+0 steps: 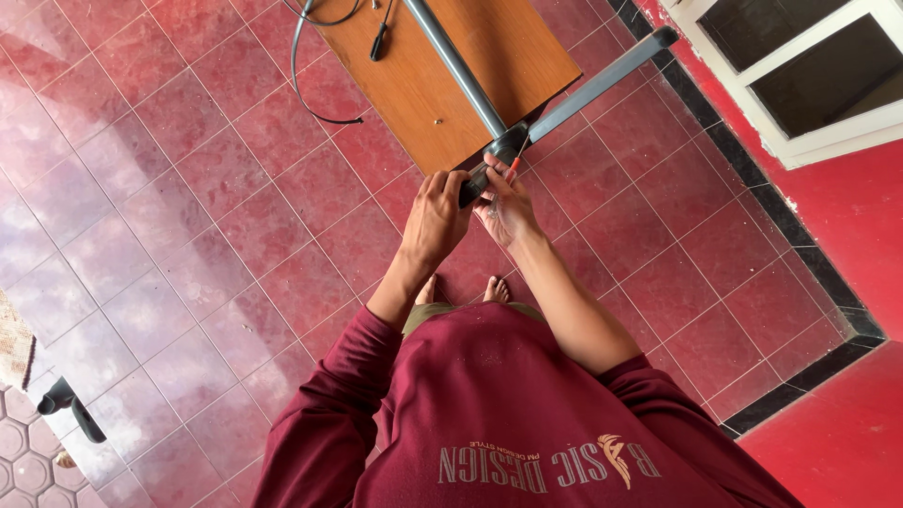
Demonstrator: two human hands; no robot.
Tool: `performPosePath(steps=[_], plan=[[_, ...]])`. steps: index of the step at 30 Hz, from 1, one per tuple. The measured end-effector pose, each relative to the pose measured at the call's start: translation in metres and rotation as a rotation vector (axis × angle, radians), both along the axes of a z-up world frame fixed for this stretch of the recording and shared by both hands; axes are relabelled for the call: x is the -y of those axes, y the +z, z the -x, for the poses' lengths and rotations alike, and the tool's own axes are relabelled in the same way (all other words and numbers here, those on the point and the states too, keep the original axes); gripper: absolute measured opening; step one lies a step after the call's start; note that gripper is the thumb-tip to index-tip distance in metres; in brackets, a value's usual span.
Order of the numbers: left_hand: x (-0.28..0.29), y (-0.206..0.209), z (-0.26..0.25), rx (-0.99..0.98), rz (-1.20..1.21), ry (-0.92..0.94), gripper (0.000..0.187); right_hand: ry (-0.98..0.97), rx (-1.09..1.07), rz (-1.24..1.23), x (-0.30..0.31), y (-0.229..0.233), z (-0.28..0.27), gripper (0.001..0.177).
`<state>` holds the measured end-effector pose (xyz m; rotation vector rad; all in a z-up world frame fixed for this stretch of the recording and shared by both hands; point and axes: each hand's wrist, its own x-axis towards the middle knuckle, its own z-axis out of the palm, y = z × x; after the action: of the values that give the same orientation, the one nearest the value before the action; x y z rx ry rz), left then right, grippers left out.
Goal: The person assembles the base of an electric fan by attaching black plastic feet to the metal stand using a screwdriver. They repeatedly insert screws and tighten them to secure each foot to the stand's crossbars.
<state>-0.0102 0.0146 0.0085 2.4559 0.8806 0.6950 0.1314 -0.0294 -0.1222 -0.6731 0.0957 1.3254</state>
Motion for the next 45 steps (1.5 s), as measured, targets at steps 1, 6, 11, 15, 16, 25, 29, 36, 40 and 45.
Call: performPosePath(steps=[1,6,11,15,16,25,29,36,40,45], plan=[[0.000,0.001,0.001,0.007,0.018,-0.002,0.042,0.003,-0.002,-0.046,0.000,0.000,0.000,0.036],[0.003,0.004,0.004,0.055,0.062,0.028,0.043,-0.001,-0.017,-0.041,0.003,0.005,-0.002,0.032],[0.003,0.005,0.005,0.077,0.107,0.059,0.042,0.000,-0.084,-0.131,0.004,0.007,-0.001,0.029],[0.004,0.002,0.005,0.112,0.086,0.041,0.047,0.008,-0.086,-0.183,0.006,0.005,-0.002,0.030],[0.007,0.000,0.002,0.113,0.056,0.068,0.046,0.005,-0.047,-0.137,0.005,0.004,-0.002,0.031],[0.016,-0.008,-0.010,0.071,-0.027,0.105,0.045,-0.016,0.018,-0.103,0.004,-0.004,-0.005,0.036],[0.002,0.000,-0.009,0.056,0.061,0.038,0.042,0.002,0.012,-0.050,0.004,0.000,-0.012,0.036],[-0.005,0.018,-0.001,0.173,0.182,-0.108,0.068,0.050,-0.009,-0.144,0.011,0.016,-0.019,0.040],[-0.014,0.024,0.003,0.176,0.408,-0.169,0.056,0.109,0.006,-0.158,0.019,0.040,-0.027,0.049],[-0.014,0.020,-0.002,0.221,0.410,-0.188,0.054,0.238,0.259,0.088,0.031,0.066,-0.033,0.059]])
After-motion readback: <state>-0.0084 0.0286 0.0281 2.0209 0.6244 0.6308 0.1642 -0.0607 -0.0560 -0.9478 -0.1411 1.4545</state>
